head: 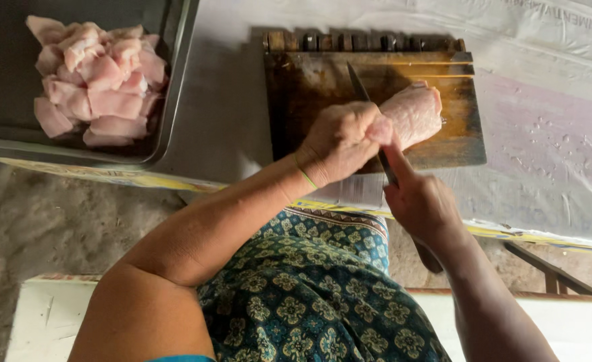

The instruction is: The person is cutting a piece of meat into smaller portions on a wooden cutting board with a knife and moving the cut pieces into a metal tray.

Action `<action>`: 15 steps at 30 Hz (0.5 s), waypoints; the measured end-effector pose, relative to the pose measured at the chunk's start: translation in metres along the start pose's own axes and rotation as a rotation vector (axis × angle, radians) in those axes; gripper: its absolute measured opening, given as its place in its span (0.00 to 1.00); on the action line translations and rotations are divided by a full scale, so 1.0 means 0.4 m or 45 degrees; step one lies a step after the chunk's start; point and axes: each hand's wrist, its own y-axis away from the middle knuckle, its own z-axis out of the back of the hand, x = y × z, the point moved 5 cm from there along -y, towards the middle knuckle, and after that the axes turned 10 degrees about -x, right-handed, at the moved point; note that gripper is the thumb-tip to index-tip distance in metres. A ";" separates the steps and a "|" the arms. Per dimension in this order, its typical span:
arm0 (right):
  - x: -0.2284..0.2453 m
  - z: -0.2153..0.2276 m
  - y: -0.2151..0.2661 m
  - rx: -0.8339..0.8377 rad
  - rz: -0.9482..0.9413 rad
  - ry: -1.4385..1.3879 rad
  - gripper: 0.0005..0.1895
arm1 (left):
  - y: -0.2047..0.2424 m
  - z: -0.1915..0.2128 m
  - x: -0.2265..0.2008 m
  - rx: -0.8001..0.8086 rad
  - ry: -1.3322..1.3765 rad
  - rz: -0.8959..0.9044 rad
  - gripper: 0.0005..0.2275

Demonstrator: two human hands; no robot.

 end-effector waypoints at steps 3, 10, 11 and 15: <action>0.010 -0.027 -0.087 -0.078 0.098 0.107 0.42 | -0.020 0.020 0.052 0.040 0.017 0.237 0.09; 0.002 0.013 0.067 -0.007 0.026 0.096 0.44 | -0.111 0.242 0.208 -0.125 0.793 0.821 0.05; -0.001 0.007 0.071 0.023 0.008 0.143 0.44 | -0.129 0.283 0.204 -0.076 0.825 0.798 0.06; -0.031 0.002 0.033 0.136 -0.109 0.082 0.45 | -0.116 0.289 0.103 0.160 0.378 0.727 0.04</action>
